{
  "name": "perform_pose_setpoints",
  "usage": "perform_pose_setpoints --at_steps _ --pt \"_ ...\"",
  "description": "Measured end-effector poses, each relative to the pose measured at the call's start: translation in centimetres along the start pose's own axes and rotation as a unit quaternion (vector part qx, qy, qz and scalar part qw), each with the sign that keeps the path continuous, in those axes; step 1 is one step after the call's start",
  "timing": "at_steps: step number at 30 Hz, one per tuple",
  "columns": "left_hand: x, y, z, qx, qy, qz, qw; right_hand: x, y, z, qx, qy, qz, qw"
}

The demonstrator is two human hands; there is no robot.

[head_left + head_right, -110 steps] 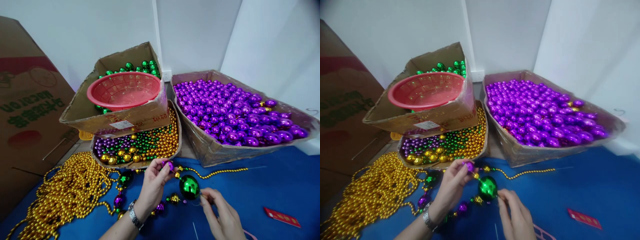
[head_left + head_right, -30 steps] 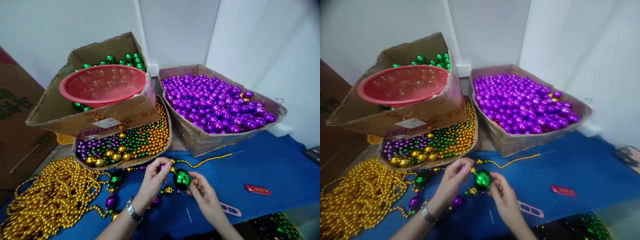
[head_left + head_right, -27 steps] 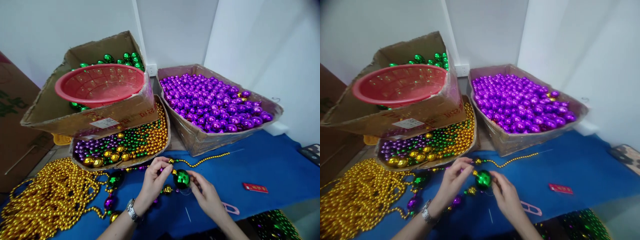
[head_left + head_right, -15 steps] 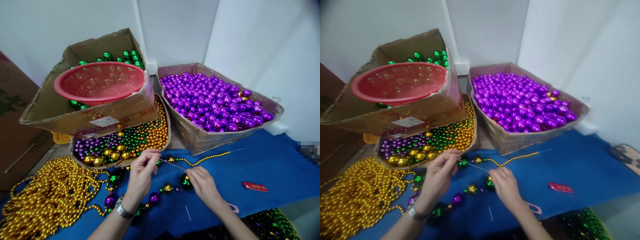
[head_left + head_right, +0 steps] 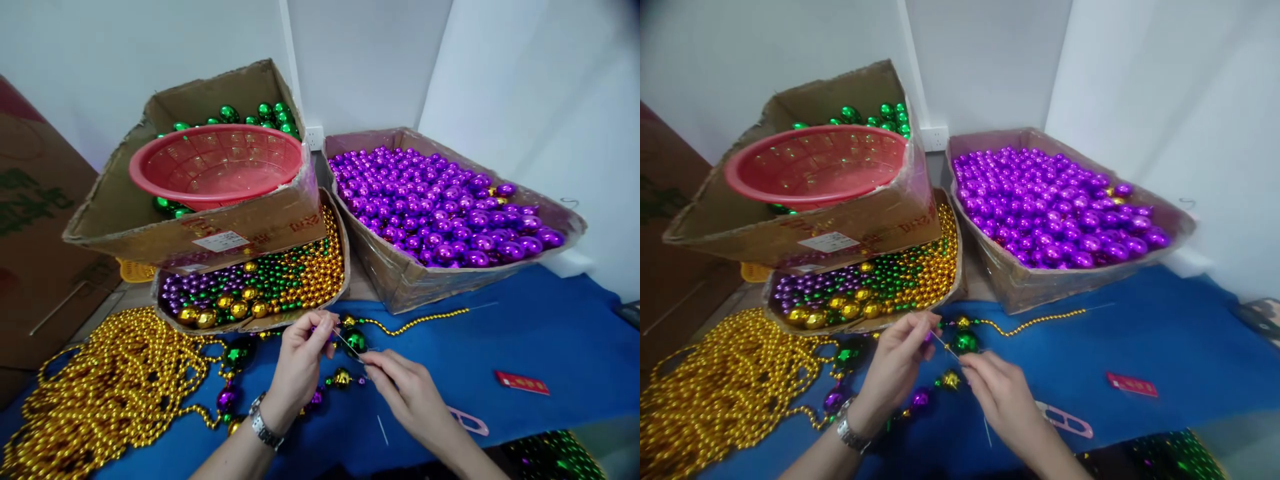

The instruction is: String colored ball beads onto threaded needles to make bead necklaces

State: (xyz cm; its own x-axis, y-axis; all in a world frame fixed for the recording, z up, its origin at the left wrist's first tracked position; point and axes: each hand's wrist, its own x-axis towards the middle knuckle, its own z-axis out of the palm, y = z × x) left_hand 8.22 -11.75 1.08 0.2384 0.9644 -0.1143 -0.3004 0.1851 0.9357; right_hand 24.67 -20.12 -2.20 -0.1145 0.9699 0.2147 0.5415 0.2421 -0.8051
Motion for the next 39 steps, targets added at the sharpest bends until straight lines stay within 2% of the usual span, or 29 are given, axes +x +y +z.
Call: perform_pose_setpoints --at_steps 3,9,14,16,18,21,24,27,32,39 --pt "0.1 0.5 -0.4 -0.024 -0.009 -0.011 1.000 0.0 0.2 -0.1 -0.015 0.006 0.011 1.000" --pt "0.3 1.6 -1.4 -0.068 -0.009 -0.035 0.997 0.3 0.4 -1.7 0.060 0.050 0.122 0.989" --pt "0.2 1.1 -1.5 -0.048 -0.038 -0.059 0.996 0.8 0.6 -2.0 0.111 0.063 0.140 0.982" --pt "0.1 0.7 -1.4 0.011 -0.061 -0.049 0.997 0.9 0.4 -1.9 0.112 0.060 0.141 0.982" --pt "-0.1 0.4 -1.2 0.141 -0.100 -0.003 0.985 0.9 0.1 -1.8 0.101 0.061 0.136 0.984" --pt "-0.4 -0.2 -0.5 0.320 -0.164 0.101 0.928 1.1 -0.6 -1.6 0.057 0.063 0.107 0.991" --pt "-0.6 -0.7 0.1 0.369 -0.198 0.149 0.896 1.3 -1.0 -1.5 0.020 0.061 0.073 0.995" --pt "-0.4 -1.4 -0.2 0.384 -0.187 0.159 0.890 1.6 -1.0 -2.0 0.033 0.085 0.067 0.994" --pt "0.5 -3.8 -2.0 0.403 -0.148 0.147 0.891 2.6 -1.5 -4.3 0.144 0.134 0.109 0.974" --pt "1.7 -5.7 -3.3 0.433 -0.130 0.134 0.882 4.4 -3.5 -7.5 0.149 0.183 0.060 0.970"
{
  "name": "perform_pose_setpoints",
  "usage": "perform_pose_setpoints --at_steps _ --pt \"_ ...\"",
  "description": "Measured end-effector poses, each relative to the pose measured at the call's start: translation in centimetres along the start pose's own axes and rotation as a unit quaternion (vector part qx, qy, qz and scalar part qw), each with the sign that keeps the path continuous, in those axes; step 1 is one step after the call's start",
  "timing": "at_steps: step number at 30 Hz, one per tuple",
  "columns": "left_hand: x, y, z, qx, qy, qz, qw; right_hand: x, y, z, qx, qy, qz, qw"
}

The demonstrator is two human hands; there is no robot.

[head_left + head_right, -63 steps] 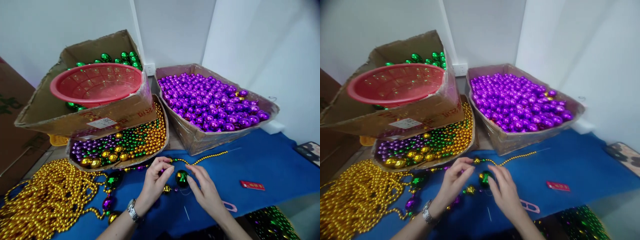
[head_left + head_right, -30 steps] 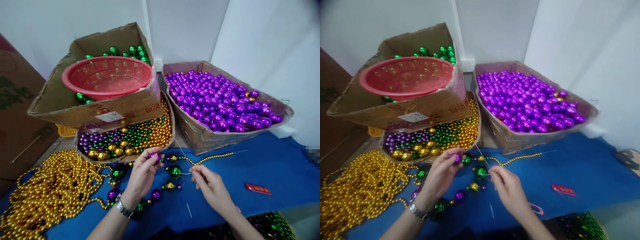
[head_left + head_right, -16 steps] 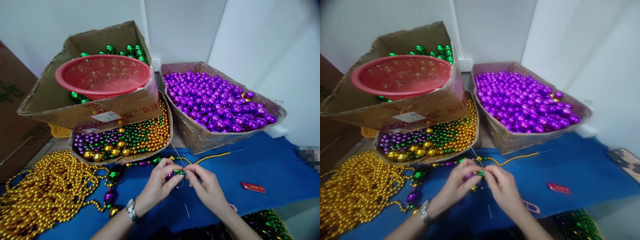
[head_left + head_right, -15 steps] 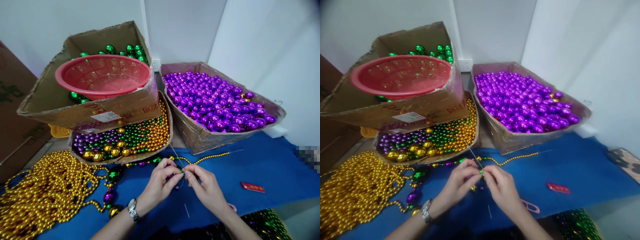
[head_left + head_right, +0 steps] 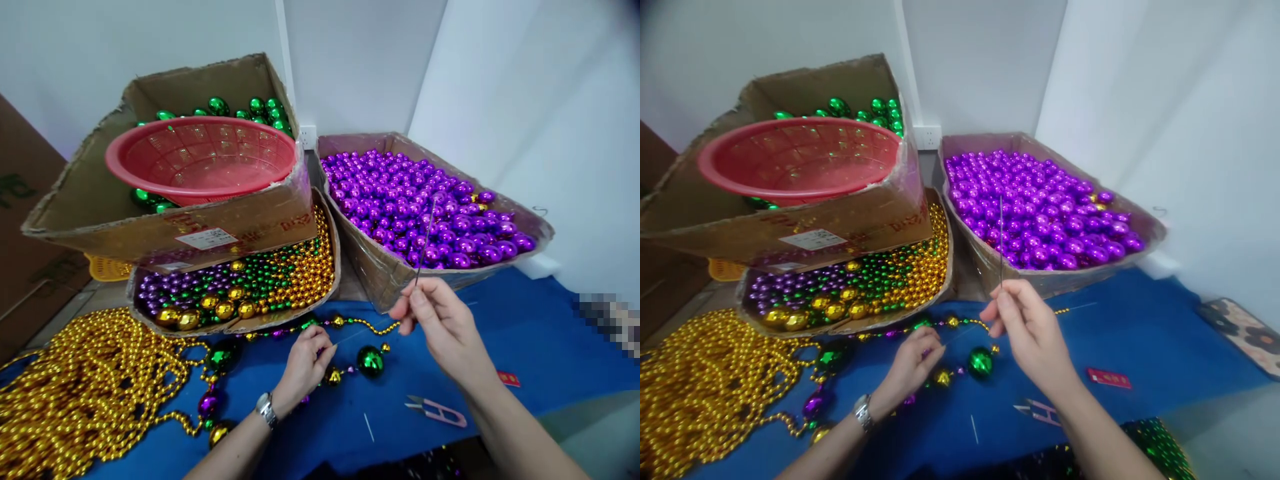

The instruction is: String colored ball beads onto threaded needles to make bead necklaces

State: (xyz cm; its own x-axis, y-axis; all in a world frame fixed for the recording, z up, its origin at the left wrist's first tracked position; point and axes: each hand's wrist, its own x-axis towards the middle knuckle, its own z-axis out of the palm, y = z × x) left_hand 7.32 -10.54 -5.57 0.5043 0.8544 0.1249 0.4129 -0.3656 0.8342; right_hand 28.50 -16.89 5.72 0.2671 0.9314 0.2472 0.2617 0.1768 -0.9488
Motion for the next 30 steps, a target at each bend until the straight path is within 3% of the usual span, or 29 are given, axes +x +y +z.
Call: perform_pose_setpoints --at_steps 5,8,10,13,15,17,21,30 --pt "0.0 -0.2 -0.2 -0.007 -0.021 -0.017 1.000 0.1 -0.9 -0.3 -0.011 0.020 -0.026 0.999" --pt "-0.3 0.9 -1.0 -0.139 -0.011 -0.077 0.987 -1.2 -0.4 -0.3 -0.053 -0.010 -0.009 0.998" --pt "-0.5 2.3 -2.1 -0.323 -0.002 -0.147 0.935 -2.7 0.5 -0.1 -0.108 -0.044 0.008 0.993" --pt "-0.5 4.4 -4.1 -0.537 0.021 -0.187 0.822 -5.1 2.5 0.5 -0.175 -0.094 -0.025 0.980" --pt "-0.3 5.4 -5.2 -0.598 0.052 -0.181 0.779 -6.5 3.8 1.1 -0.192 -0.128 -0.068 0.971" --pt "-0.1 5.9 -5.9 -0.624 0.085 -0.179 0.756 -7.5 4.8 1.7 -0.191 -0.154 -0.082 0.966" --pt "0.5 6.0 -6.2 -0.639 0.112 -0.180 0.739 -8.1 5.4 2.1 -0.187 -0.150 -0.094 0.966" --pt "0.4 6.0 -5.7 -0.609 0.104 -0.191 0.763 -7.4 5.8 2.3 -0.207 -0.152 -0.144 0.956"
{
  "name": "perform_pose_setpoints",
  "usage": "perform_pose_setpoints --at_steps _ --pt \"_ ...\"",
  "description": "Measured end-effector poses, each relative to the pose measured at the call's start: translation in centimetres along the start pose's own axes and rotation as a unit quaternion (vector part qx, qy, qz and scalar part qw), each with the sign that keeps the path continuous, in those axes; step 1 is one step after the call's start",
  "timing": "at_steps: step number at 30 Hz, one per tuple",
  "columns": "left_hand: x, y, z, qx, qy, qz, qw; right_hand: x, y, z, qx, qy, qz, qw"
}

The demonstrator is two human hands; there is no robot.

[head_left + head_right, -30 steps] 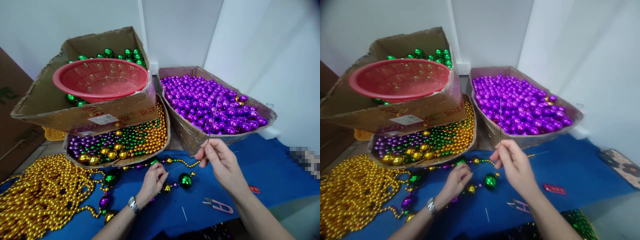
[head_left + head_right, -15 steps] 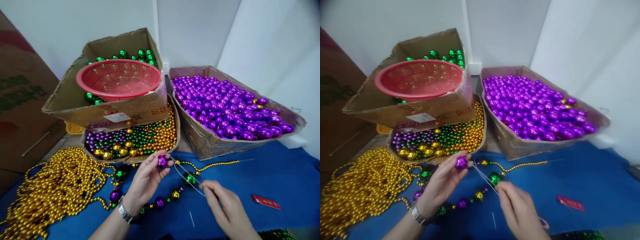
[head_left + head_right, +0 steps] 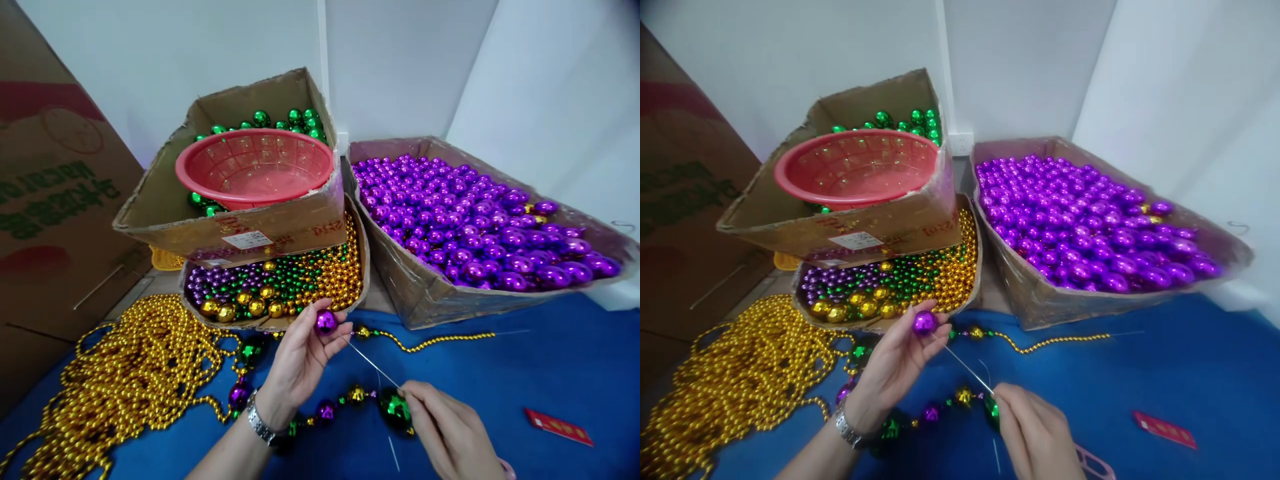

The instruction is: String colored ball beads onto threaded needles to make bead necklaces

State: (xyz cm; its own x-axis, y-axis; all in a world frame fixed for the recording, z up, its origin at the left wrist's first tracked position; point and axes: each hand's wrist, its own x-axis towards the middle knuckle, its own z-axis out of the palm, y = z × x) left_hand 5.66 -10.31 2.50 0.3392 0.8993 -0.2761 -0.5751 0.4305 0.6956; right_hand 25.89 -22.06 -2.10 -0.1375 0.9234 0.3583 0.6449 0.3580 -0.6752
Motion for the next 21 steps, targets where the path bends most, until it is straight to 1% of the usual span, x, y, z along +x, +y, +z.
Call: perform_pose_setpoints --at_steps 6,10,15,21 --pt "-0.1 -0.2 0.1 0.005 -0.009 -0.009 1.000 0.3 0.3 0.4 -0.023 0.008 -0.011 1.000" --pt "-0.1 -0.3 0.1 0.015 -0.011 -0.006 1.000 0.4 0.4 0.3 -0.051 0.018 -0.034 0.998" --pt "-0.2 -0.1 0.2 0.042 -0.006 0.020 0.999 0.4 0.8 0.4 -0.119 0.051 -0.083 0.988" --pt "-0.4 -0.4 0.5 0.082 -0.004 0.055 0.995 0.3 1.1 0.5 -0.181 0.036 -0.109 0.977"
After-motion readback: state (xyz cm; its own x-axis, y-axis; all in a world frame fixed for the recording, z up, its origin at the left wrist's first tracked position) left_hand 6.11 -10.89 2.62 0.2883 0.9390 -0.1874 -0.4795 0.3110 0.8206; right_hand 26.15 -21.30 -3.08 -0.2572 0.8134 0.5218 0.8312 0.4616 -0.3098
